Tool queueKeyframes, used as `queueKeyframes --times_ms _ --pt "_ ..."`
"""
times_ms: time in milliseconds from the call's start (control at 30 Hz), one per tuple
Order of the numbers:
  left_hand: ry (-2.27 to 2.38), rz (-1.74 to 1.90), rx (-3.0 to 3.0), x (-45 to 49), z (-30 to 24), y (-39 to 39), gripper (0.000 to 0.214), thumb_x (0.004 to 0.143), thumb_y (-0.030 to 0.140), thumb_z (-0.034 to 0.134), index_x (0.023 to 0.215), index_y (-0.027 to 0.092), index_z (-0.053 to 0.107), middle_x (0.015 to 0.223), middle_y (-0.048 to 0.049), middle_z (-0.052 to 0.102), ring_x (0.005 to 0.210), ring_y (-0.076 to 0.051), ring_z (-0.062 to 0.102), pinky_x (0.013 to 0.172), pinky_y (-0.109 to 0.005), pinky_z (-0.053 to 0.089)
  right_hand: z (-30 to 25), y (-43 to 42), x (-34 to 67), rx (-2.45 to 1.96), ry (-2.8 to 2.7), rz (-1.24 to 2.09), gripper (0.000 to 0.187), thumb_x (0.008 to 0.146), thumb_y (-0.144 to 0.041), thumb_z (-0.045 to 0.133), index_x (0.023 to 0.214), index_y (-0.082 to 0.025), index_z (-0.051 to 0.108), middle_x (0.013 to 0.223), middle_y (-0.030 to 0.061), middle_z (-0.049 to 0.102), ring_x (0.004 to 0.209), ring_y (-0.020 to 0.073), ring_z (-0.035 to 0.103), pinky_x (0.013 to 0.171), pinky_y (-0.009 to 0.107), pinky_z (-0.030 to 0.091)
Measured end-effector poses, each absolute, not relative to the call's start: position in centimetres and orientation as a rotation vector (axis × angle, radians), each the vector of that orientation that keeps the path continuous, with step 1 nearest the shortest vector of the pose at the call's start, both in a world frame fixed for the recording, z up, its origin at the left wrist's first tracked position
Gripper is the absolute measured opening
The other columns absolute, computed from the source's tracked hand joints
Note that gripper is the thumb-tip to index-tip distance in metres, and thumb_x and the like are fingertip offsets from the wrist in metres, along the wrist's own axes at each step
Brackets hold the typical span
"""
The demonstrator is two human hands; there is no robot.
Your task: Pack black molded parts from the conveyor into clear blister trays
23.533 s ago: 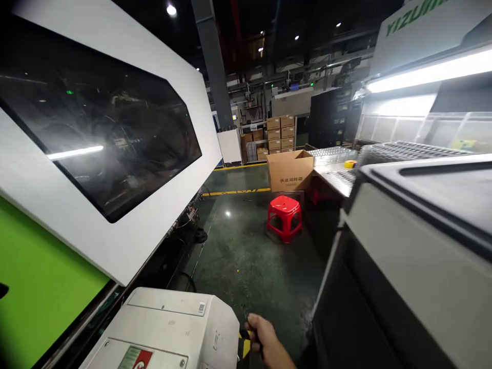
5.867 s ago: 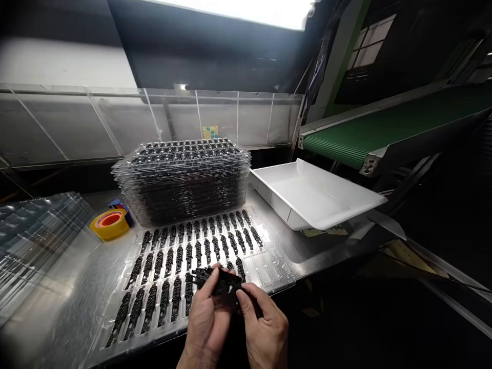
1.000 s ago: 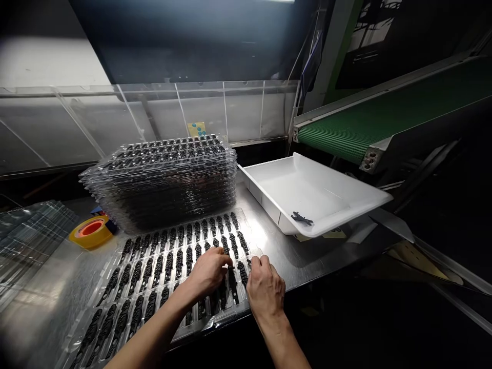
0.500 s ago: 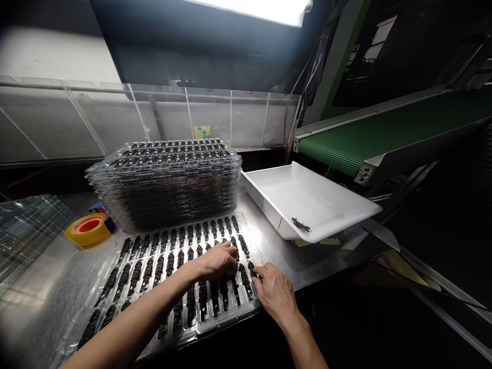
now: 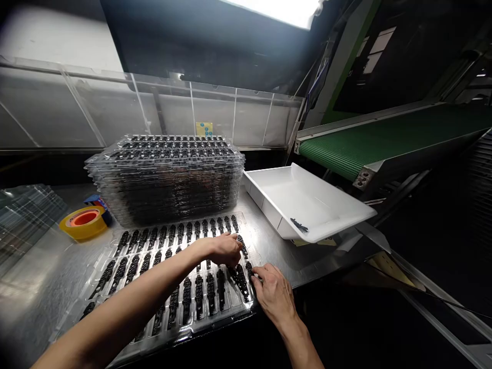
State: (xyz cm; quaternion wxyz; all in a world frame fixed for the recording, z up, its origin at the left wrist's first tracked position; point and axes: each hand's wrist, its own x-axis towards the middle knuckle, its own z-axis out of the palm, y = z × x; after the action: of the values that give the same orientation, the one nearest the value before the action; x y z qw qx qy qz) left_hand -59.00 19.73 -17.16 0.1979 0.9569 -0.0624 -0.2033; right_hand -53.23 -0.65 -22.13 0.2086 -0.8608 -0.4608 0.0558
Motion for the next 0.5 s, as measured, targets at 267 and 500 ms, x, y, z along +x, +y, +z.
queueKeyframes --times_ms 267,500 --pt "-0.131 -0.431 2.772 -59.2 -17.9 17.5 0.031 0.072 0.011 0.064 0.044 0.017 0.053 0.079 -0.0049 0.068 0.101 -0.025 0.053 0.101 -0.048 0.034 -22.5 -1.1 -53.8 -2.358 -1.241 0.023 0.021 0.089 -0.025 0.049 0.1 -0.022 0.067 0.087 0.0042 0.063 0.085 0.0194 0.056 0.076 0.031 0.043" --pt "-0.026 -0.049 2.834 -62.6 -18.4 16.7 0.015 0.087 0.023 0.052 0.084 0.023 0.066 0.081 -0.0028 0.065 0.082 -0.017 0.056 0.081 -0.031 0.042 -22.1 -2.0 -54.9 -2.313 -1.152 -0.032 0.02 0.089 -0.025 0.049 0.099 -0.021 0.066 0.09 0.0052 0.062 0.087 0.0208 0.054 0.08 0.034 0.044"
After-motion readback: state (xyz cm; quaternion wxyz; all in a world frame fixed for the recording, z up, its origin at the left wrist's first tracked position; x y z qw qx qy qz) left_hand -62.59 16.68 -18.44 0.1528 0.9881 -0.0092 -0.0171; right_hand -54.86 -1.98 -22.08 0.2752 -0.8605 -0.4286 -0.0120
